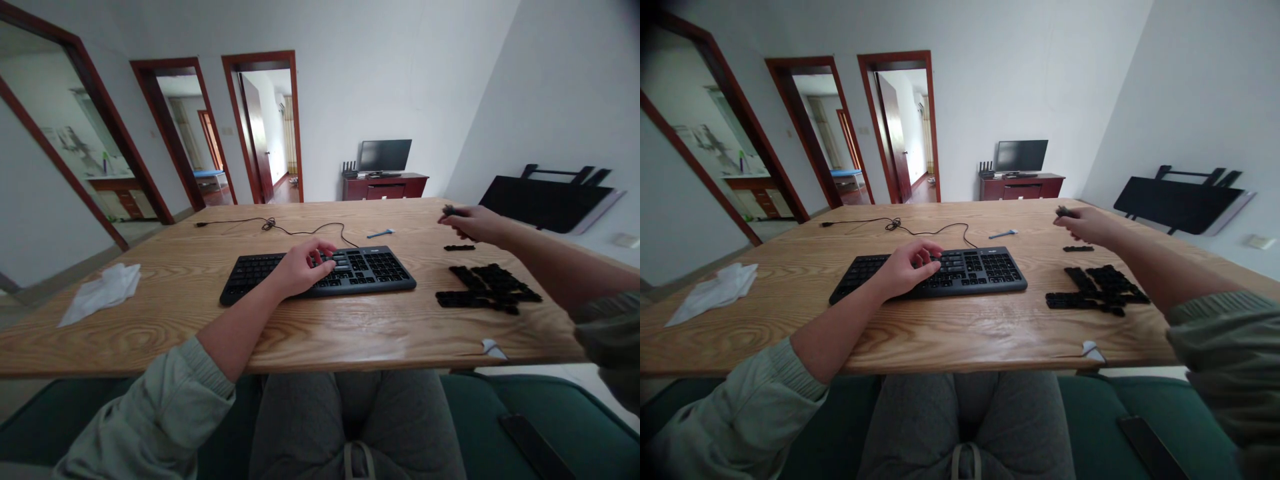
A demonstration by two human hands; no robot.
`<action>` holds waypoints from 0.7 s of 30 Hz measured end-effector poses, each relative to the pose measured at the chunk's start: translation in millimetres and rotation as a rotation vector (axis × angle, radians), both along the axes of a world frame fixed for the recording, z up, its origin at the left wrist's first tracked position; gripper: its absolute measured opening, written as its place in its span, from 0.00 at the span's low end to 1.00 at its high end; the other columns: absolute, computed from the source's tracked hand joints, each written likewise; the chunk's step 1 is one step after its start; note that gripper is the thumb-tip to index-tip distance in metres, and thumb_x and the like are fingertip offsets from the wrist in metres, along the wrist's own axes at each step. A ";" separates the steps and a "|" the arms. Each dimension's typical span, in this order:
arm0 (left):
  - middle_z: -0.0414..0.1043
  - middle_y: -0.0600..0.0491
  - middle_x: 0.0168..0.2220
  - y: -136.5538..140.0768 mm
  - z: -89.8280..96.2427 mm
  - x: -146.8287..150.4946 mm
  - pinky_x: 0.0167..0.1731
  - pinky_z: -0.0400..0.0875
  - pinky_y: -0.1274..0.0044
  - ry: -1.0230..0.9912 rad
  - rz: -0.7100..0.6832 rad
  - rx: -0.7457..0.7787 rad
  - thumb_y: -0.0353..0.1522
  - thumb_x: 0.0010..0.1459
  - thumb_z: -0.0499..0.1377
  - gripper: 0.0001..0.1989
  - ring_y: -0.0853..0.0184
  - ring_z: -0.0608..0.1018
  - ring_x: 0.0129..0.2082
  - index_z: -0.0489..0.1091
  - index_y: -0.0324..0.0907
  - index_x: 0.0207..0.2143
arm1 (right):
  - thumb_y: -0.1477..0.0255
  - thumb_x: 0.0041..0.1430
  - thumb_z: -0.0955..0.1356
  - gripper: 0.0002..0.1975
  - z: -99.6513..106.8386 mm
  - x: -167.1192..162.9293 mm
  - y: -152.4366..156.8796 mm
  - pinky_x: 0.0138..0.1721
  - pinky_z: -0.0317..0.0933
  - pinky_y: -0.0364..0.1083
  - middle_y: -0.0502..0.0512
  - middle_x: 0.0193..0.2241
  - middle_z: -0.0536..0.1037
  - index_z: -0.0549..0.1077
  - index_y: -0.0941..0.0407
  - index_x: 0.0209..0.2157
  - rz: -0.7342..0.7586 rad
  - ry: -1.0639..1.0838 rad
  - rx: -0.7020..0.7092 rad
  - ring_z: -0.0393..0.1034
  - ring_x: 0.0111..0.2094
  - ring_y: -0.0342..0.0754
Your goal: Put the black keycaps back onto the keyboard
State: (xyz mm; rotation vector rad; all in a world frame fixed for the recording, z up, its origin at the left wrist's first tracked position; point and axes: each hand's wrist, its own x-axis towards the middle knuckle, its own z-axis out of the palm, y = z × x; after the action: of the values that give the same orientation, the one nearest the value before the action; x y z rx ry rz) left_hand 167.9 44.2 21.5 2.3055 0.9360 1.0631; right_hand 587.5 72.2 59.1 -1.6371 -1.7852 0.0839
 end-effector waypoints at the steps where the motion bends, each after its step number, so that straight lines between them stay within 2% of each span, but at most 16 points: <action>1: 0.77 0.51 0.41 -2.3 0.5 1.2 0.36 0.70 0.76 0.019 -0.007 0.025 0.38 0.58 0.61 0.16 0.69 0.75 0.35 0.73 0.41 0.46 | 0.59 0.63 0.65 0.22 6.4 -16.9 -14.3 0.28 0.59 0.47 0.60 0.23 0.76 0.79 0.66 0.38 0.020 0.060 -0.065 0.67 0.23 0.44; 3: 0.77 0.49 0.45 -9.4 2.0 5.0 0.42 0.71 0.74 0.052 -0.058 0.069 0.41 0.57 0.63 0.20 0.65 0.76 0.41 0.73 0.42 0.50 | 0.57 0.63 0.65 0.23 14.0 -57.8 -48.9 0.38 0.65 0.50 0.64 0.36 0.79 0.78 0.62 0.45 0.134 0.050 0.008 0.73 0.34 0.49; 4: 0.76 0.48 0.49 -14.1 3.1 7.5 0.45 0.71 0.73 0.068 -0.105 0.090 0.43 0.56 0.64 0.25 0.63 0.76 0.45 0.71 0.43 0.53 | 0.56 0.63 0.66 0.22 14.4 -79.9 -68.0 0.46 0.65 0.52 0.64 0.41 0.79 0.79 0.60 0.46 0.203 0.031 0.117 0.73 0.41 0.52; 5: 0.74 0.47 0.53 -19.3 4.4 10.2 0.48 0.70 0.71 0.082 -0.159 0.112 0.44 0.54 0.66 0.30 0.61 0.75 0.49 0.69 0.43 0.56 | 0.57 0.63 0.66 0.20 12.3 -101.6 -87.0 0.53 0.63 0.55 0.63 0.47 0.78 0.79 0.57 0.47 0.289 -0.018 0.182 0.72 0.48 0.54; 7: 0.72 0.46 0.56 -29.5 6.7 15.4 0.52 0.68 0.70 0.113 -0.279 0.149 0.45 0.51 0.68 0.34 0.58 0.74 0.53 0.68 0.43 0.58 | 0.60 0.64 0.66 0.20 1.4 -140.1 -119.4 0.58 0.60 0.58 0.61 0.55 0.73 0.76 0.52 0.53 0.407 -0.089 0.262 0.68 0.55 0.56; 9: 0.76 0.47 0.50 -37.2 7.3 19.4 0.49 0.69 0.73 0.170 -0.377 0.151 0.43 0.56 0.65 0.25 0.61 0.77 0.47 0.72 0.42 0.54 | 0.61 0.64 0.67 0.23 -14.9 -168.2 -138.4 0.61 0.59 0.58 0.59 0.59 0.70 0.72 0.49 0.59 0.488 -0.124 0.312 0.64 0.60 0.57; 11: 0.78 0.49 0.40 -40.7 5.5 21.4 0.41 0.69 0.76 0.254 -0.398 0.164 0.40 0.62 0.59 0.15 0.66 0.78 0.38 0.75 0.40 0.46 | 0.62 0.65 0.66 0.25 -31.4 -184.4 -142.0 0.62 0.58 0.58 0.59 0.62 0.67 0.68 0.48 0.62 0.503 -0.094 0.300 0.62 0.62 0.56; 13: 0.77 0.51 0.32 -40.2 2.3 21.6 0.35 0.67 0.77 0.332 -0.351 0.233 0.39 0.65 0.57 0.13 0.68 0.76 0.32 0.75 0.39 0.39 | 0.61 0.66 0.65 0.23 -43.6 -190.9 -134.6 0.62 0.59 0.57 0.59 0.61 0.68 0.70 0.49 0.60 0.474 -0.002 0.258 0.63 0.61 0.55; 16: 0.74 0.51 0.29 -34.7 0.6 18.4 0.34 0.65 0.76 0.346 -0.252 0.357 0.40 0.64 0.57 0.14 0.68 0.75 0.31 0.73 0.38 0.34 | 0.56 0.62 0.67 0.24 -48.3 -192.8 -116.9 0.57 0.63 0.55 0.60 0.54 0.74 0.74 0.53 0.55 0.402 0.139 0.190 0.70 0.54 0.55; 19: 0.75 0.51 0.30 -26.8 9.9 9.5 0.34 0.65 0.76 0.327 -0.168 0.384 0.40 0.62 0.58 0.13 0.67 0.75 0.31 0.73 0.39 0.35 | 0.52 0.60 0.68 0.25 -37.2 -198.2 -101.3 0.44 0.68 0.50 0.58 0.42 0.80 0.76 0.56 0.50 0.368 0.200 0.070 0.75 0.41 0.53; 21: 0.76 0.51 0.32 -20.3 21.8 0.3 0.33 0.65 0.76 0.355 -0.124 0.335 0.40 0.62 0.58 0.12 0.67 0.75 0.31 0.74 0.39 0.36 | 0.50 0.61 0.66 0.25 -25.9 -207.1 -91.8 0.34 0.66 0.47 0.57 0.34 0.81 0.78 0.57 0.45 0.380 0.190 0.005 0.74 0.33 0.50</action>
State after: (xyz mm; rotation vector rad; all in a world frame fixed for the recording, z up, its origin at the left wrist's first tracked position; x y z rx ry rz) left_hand 168.2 23.9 43.3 2.8557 0.7693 0.8243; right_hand 380.4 -19.7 33.2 -1.2232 -1.9202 0.3932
